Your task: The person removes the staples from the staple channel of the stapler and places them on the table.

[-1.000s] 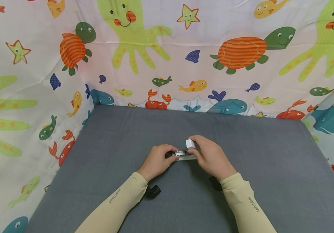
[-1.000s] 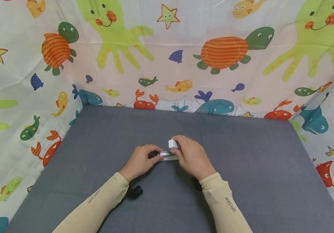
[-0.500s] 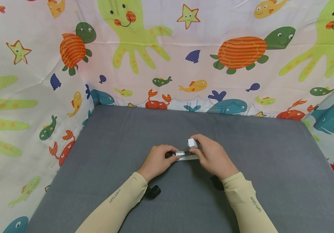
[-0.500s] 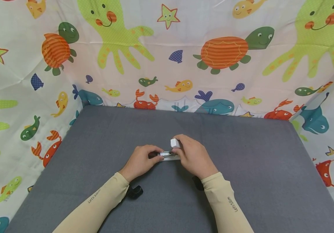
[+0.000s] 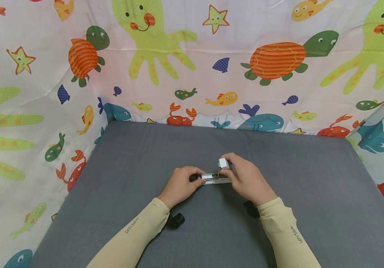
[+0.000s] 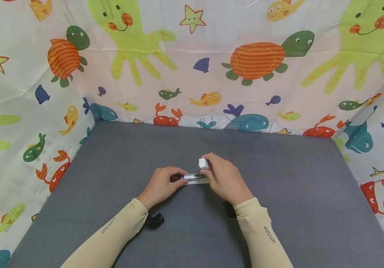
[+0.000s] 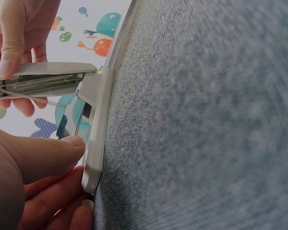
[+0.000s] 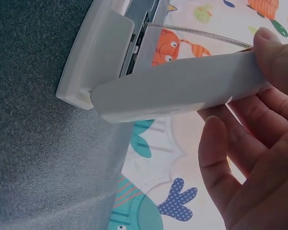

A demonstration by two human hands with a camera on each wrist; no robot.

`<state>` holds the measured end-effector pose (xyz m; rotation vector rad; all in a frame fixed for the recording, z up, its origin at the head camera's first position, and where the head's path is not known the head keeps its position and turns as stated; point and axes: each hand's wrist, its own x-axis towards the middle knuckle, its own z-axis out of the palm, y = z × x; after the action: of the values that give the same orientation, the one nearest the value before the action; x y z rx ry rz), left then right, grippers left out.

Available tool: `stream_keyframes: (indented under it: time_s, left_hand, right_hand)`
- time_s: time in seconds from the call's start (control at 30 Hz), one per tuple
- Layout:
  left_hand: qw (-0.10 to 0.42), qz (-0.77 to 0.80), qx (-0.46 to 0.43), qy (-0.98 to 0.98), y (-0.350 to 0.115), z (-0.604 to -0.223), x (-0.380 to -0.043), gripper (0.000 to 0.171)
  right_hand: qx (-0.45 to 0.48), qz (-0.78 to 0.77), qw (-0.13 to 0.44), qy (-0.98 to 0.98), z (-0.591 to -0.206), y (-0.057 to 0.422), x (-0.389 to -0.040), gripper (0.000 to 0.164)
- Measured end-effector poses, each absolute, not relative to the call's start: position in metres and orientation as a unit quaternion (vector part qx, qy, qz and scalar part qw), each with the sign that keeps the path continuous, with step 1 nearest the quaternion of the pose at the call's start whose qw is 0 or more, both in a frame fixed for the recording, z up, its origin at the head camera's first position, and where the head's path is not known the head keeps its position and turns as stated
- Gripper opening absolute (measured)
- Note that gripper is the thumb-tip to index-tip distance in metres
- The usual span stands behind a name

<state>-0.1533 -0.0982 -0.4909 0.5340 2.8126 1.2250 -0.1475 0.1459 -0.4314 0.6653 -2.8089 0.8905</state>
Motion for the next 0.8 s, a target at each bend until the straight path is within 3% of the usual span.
stream_keyframes:
  time_s: [0.8]
  left_hand:
    - [0.026, 0.404, 0.166, 0.899, -0.099, -0.490, -0.152, 0.021]
  right_hand:
    - [0.212, 0.309, 0.037, -0.926, -0.425, 0.162, -0.149, 0.031]
